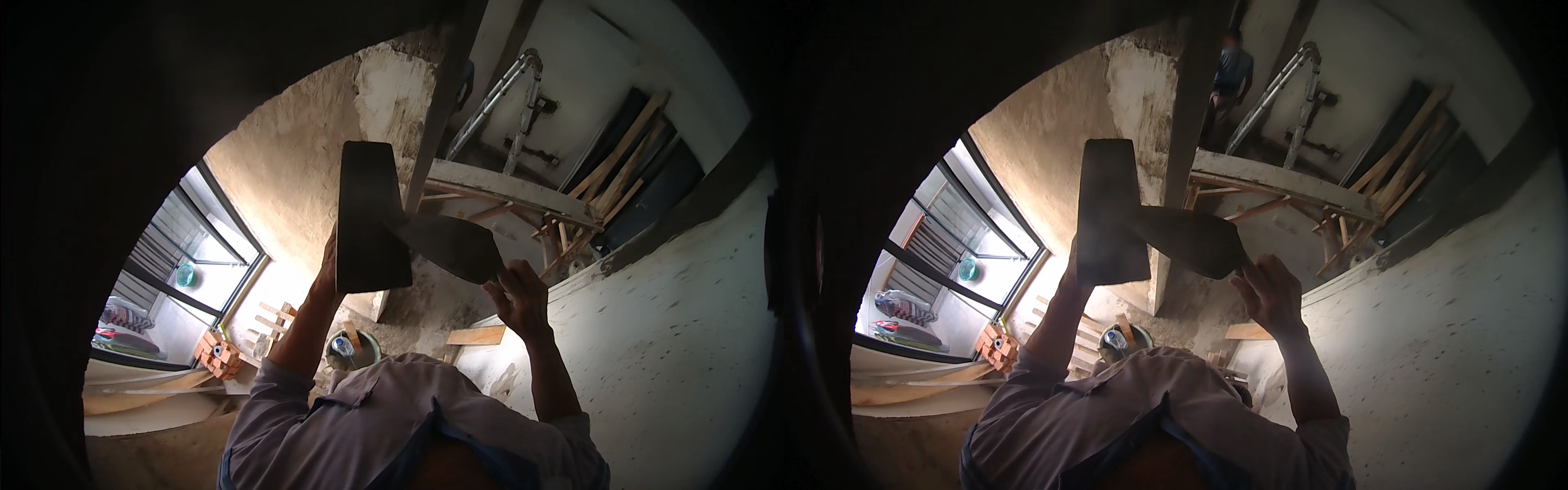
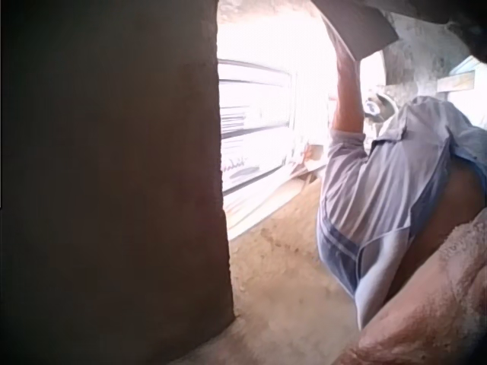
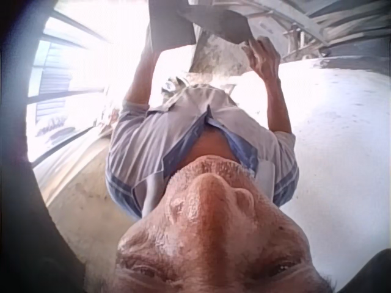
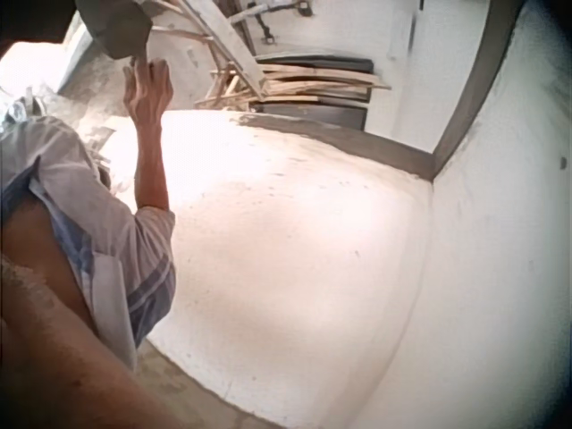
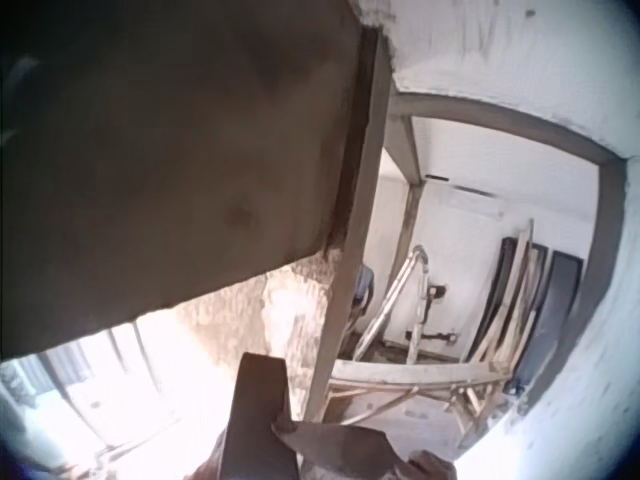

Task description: The person applies plaster to the corner and side of a wall using a trowel and a smoothing tool, repeatedly picking up material from a bucket and spreading it onto the surface.

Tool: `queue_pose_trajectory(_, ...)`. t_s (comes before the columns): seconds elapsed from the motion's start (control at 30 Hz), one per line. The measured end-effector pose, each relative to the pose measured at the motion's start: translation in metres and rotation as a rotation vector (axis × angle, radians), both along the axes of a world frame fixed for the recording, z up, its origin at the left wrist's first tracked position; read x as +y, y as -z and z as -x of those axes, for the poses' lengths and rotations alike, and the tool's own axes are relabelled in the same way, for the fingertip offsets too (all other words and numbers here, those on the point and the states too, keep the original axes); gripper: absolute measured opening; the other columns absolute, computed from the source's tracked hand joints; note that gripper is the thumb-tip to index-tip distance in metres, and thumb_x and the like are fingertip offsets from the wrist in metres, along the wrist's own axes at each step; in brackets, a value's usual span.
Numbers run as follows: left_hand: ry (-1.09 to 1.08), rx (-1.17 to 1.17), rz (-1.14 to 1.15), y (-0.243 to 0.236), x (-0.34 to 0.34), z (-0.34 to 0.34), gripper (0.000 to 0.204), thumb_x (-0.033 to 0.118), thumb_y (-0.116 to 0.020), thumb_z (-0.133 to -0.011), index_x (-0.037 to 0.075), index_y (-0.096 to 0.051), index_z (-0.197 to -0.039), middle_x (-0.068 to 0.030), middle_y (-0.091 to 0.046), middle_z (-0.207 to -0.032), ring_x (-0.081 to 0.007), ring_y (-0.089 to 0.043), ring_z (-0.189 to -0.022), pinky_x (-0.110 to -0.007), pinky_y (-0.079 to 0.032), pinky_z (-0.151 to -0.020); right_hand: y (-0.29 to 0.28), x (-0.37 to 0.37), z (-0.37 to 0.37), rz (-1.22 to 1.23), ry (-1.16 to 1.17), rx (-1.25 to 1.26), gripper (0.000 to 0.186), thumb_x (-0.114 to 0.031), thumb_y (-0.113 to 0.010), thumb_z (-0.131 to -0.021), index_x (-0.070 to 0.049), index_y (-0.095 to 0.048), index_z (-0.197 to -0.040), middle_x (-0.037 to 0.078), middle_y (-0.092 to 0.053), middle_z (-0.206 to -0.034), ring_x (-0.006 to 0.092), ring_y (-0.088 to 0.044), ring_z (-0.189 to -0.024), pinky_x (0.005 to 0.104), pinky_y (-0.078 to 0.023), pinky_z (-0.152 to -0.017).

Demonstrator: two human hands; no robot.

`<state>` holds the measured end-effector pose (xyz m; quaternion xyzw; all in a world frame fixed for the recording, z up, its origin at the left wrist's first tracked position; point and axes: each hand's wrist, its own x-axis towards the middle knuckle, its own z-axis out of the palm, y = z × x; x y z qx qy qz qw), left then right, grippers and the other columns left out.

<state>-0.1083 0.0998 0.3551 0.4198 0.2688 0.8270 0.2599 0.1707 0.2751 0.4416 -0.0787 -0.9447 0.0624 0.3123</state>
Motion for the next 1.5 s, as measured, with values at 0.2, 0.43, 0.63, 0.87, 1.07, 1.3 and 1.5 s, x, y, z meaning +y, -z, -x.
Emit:
queue_pose_trajectory(0.2, 0.066, -0.123, 0.107, -0.002, 0.004, -0.010, 0.052, 0.030, -0.048, -0.100, -0.001, -0.038, -0.140, -0.0166, -0.055, -0.129, -0.0262, -0.060, -0.112, -0.036, -0.053, -0.093, -0.017, 0.020, 0.016, 0.011, -0.020, 0.068, 0.043, -0.019, -0.071, -0.084, -0.005, -0.059, -0.124, 0.008, -0.054, -0.081, 0.0254, -0.058, -0.067, 0.0365, -0.048, -0.055)
queue_pose_trajectory(0.43, 0.195, -0.167, 0.138, -0.017, 0.001, -0.011, 0.052, 0.033, -0.045, -0.101, 0.001, -0.037, -0.142, -0.0164, -0.056, -0.126, -0.0258, -0.062, -0.108, -0.039, -0.056, -0.089, -0.042, 0.043, 0.084, 0.395, -0.229, 0.279, 0.031, -0.011, -0.058, -0.092, 0.002, -0.056, -0.120, 0.010, -0.056, -0.079, 0.0180, -0.055, -0.062, 0.0325, -0.045, -0.054)
queue_pose_trajectory(0.63, 0.029, -0.171, 0.288, 0.023, -0.029, -0.014, 0.048, 0.030, -0.045, -0.102, 0.001, -0.039, -0.140, -0.0152, -0.057, -0.123, -0.0242, -0.064, -0.104, -0.037, -0.058, -0.086, -0.059, 0.040, 0.144, 0.734, -0.310, 0.383, 0.031, -0.014, -0.046, -0.100, 0.003, -0.053, -0.126, 0.003, -0.053, -0.067, 0.0088, -0.051, -0.055, 0.0260, -0.043, -0.049)
queue_pose_trajectory(0.87, -0.147, -0.093, 0.465, 0.071, -0.062, -0.011, 0.046, 0.028, -0.045, -0.102, 0.001, -0.041, -0.139, -0.0145, -0.058, -0.121, -0.0245, -0.064, -0.103, -0.036, -0.057, -0.086, -0.058, 0.041, 0.176, 0.884, -0.295, 0.401, 0.040, -0.029, -0.048, -0.102, 0.000, -0.052, -0.130, 0.003, -0.052, -0.069, 0.0090, -0.050, -0.055, 0.0266, -0.043, -0.049)
queue_pose_trajectory(1.07, 0.059, -0.306, 0.328, 0.058, -0.064, -0.010, 0.045, 0.020, -0.053, -0.100, 0.005, -0.039, -0.140, -0.0140, -0.058, -0.125, -0.0224, -0.064, -0.108, -0.036, -0.058, -0.087, -0.056, 0.032, 0.189, 0.832, -0.220, 0.437, 0.041, -0.030, -0.046, -0.102, -0.001, -0.052, -0.130, 0.001, -0.050, -0.065, 0.0081, -0.047, -0.049, 0.0257, -0.040, -0.044)
queue_pose_trajectory(1.3, -0.017, -0.274, 0.360, 0.074, -0.081, -0.009, 0.046, 0.024, -0.055, -0.098, 0.006, -0.042, -0.139, -0.0112, -0.060, -0.123, -0.0206, -0.065, -0.104, -0.033, -0.059, -0.085, -0.038, 0.012, 0.155, 0.760, -0.079, 0.464, 0.035, -0.028, -0.044, -0.102, -0.002, -0.054, -0.123, 0.001, -0.047, -0.064, 0.0074, -0.045, -0.048, 0.0248, -0.039, -0.041)
queue_pose_trajectory(1.5, -0.142, -0.139, 0.537, 0.081, -0.084, -0.001, 0.051, 0.033, -0.055, -0.098, 0.005, -0.042, -0.139, -0.0101, -0.060, -0.121, -0.0187, -0.064, -0.104, -0.032, -0.057, -0.085, -0.062, 0.020, 0.170, 0.642, -0.128, 0.471, 0.033, -0.024, -0.042, -0.103, -0.001, -0.054, -0.124, 0.000, -0.046, -0.061, 0.0076, -0.045, -0.048, 0.0256, -0.038, -0.042)
